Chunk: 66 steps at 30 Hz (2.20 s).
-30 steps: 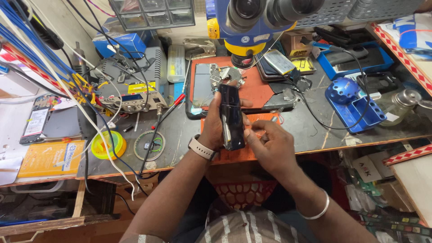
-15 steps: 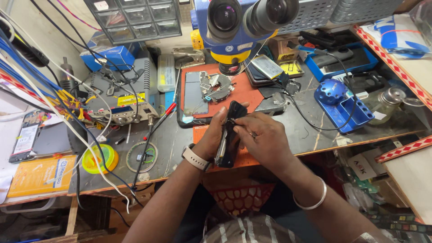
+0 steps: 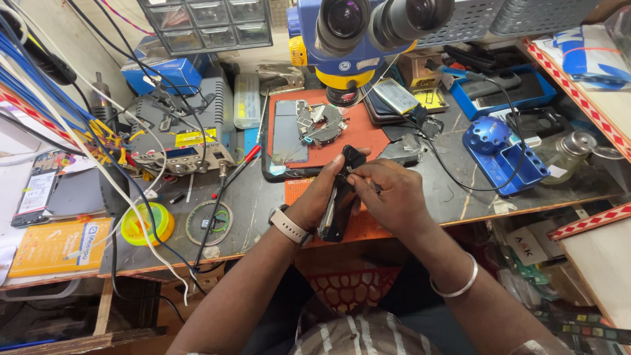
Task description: The person uses a thin metal prying tool to separate the back cover from a smartphone. They work along the edges and corners, then lift the cover to expose the battery and internal components. The back cover is set aside on the workbench.
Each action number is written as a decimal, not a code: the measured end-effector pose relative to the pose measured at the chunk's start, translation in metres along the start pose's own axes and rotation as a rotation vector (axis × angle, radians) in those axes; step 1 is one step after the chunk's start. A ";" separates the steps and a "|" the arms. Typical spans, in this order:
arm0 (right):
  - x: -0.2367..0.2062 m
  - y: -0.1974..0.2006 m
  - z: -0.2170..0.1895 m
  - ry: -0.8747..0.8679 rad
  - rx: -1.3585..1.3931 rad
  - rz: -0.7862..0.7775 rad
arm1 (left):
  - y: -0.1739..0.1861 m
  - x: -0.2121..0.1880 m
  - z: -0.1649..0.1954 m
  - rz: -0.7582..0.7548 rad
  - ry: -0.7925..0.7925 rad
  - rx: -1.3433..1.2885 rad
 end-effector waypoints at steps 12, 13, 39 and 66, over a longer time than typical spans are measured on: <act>-0.004 -0.012 0.004 0.152 -0.007 0.096 | 0.004 -0.002 0.005 0.013 0.020 -0.006; -0.004 -0.012 0.004 0.164 -0.009 0.104 | 0.005 -0.002 0.005 0.020 0.031 -0.008; 0.000 -0.011 0.038 -0.129 0.304 0.098 | 0.014 0.002 0.002 0.049 0.112 -0.081; 0.001 -0.016 0.046 -0.178 0.270 0.103 | 0.020 0.003 0.006 -0.004 0.073 -0.072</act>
Point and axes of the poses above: each hand's wrist, its own x-axis towards the middle knuckle, its own y-axis out of the back of the hand, z = x × y, the point moved 4 cm from there along x, towards the middle knuckle, and after that the axes turned 15 degrees about x, right-handed, at the moved point
